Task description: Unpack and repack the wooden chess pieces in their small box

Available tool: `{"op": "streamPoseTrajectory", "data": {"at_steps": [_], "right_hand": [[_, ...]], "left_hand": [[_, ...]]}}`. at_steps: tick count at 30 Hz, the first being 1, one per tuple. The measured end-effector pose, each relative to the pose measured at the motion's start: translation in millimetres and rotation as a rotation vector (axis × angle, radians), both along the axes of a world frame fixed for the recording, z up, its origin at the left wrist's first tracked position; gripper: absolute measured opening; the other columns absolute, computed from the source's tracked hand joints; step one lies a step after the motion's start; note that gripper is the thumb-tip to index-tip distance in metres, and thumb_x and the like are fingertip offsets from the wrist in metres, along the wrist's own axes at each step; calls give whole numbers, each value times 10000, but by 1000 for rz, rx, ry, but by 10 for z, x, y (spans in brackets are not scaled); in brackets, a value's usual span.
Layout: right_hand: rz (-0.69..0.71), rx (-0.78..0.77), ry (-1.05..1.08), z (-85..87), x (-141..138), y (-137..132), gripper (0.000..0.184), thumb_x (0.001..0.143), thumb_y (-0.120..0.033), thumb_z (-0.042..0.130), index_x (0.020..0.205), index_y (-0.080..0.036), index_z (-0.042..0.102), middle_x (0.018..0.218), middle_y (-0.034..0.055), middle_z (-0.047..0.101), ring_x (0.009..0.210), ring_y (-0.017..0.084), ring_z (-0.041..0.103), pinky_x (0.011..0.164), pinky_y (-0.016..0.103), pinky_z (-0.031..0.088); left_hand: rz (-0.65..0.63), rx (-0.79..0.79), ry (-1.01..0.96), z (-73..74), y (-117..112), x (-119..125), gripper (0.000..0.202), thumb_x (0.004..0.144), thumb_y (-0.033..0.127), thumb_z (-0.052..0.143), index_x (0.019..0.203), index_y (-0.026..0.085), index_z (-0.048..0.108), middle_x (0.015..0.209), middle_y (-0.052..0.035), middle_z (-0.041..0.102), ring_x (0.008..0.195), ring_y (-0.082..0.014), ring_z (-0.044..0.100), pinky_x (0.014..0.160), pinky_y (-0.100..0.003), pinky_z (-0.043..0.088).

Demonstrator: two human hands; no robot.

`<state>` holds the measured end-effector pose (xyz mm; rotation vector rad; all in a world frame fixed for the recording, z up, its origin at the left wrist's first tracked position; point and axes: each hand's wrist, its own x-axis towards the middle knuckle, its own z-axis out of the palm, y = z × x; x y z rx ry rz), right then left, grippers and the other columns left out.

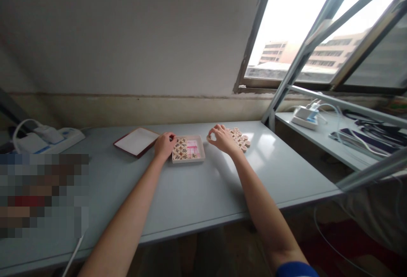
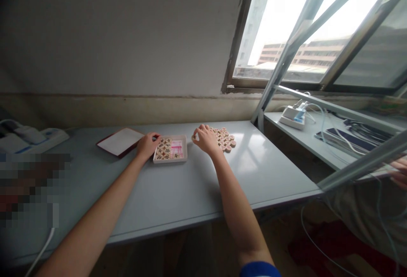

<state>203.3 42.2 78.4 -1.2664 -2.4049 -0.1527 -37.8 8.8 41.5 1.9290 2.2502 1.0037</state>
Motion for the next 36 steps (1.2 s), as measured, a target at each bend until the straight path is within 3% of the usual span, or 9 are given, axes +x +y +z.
{"op": "streamPoseTrajectory", "data": {"at_steps": [4, 8, 12, 15, 18, 22, 26, 32, 36], "right_hand": [[-158, -89, -193, -54, 187, 39, 157, 765, -231, 477, 868, -193, 589, 1006, 99, 479, 953, 252, 412, 799, 391, 319], [-212, -107, -140, -47, 247, 72, 238, 743, -205, 465, 958, -208, 567, 1069, 104, 457, 974, 265, 409, 808, 423, 308], [64, -183, 52, 24, 80, 24, 319, 730, -143, 474, 1028, -231, 547, 1063, 72, 484, 977, 215, 435, 821, 354, 339], [396, -371, 68, 55, -150, -93, 321, 732, -197, 541, 1052, -227, 557, 1016, 46, 544, 903, 171, 484, 769, 280, 375], [543, -543, 23, 45, -338, -206, 245, 739, -232, 569, 979, -240, 618, 913, 13, 607, 792, 135, 527, 695, 229, 381], [490, -527, 25, 21, -406, -253, 187, 728, -229, 598, 904, -240, 658, 765, -8, 625, 677, 116, 531, 623, 209, 363], [428, -416, 33, 21, -343, -205, 195, 703, -284, 636, 889, -231, 657, 786, 5, 616, 715, 131, 534, 658, 222, 357], [288, -219, 132, 99, -27, -34, 176, 717, -328, 621, 852, -216, 638, 889, 39, 566, 862, 178, 500, 755, 279, 356], [249, -281, 144, 151, 145, 21, 120, 763, -305, 568, 816, -222, 636, 873, 35, 554, 805, 155, 507, 708, 261, 376]], "left_hand": [[5, -12, 3, 11, -5, 9, 186, 763, 275, 466, 804, 199, 632, 874, -33, 657, 798, -156, 579, 703, -235, 413], [11, -10, 11, 15, -11, 14, 188, 766, 277, 467, 813, 200, 632, 874, -35, 654, 797, -154, 577, 713, -236, 414], [2, 12, 4, 0, -12, 8, 179, 764, 273, 471, 801, 200, 631, 867, -36, 655, 790, -154, 576, 712, -236, 411], [4, 22, 8, -14, -9, 3, 174, 763, 271, 471, 793, 201, 627, 863, -35, 654, 785, -158, 576, 706, -242, 408], [0, 35, 17, -22, -3, 1, 171, 761, 274, 473, 787, 201, 625, 862, -37, 652, 784, -162, 576, 700, -246, 406], [-4, 38, 22, -23, 3, 1, 176, 761, 278, 469, 788, 206, 626, 859, -35, 651, 778, -161, 574, 689, -241, 403], [-11, 33, 21, -23, 7, -2, 184, 761, 278, 463, 791, 203, 629, 857, -34, 653, 776, -160, 573, 689, -242, 402], [-14, 25, 26, -32, 9, -6, 202, 767, 288, 455, 796, 196, 633, 849, -41, 657, 761, -163, 576, 679, -250, 406], [-12, 32, 20, -28, 5, -4, 195, 760, 282, 463, 795, 194, 634, 852, -42, 658, 767, -170, 579, 682, -254, 408]]}}
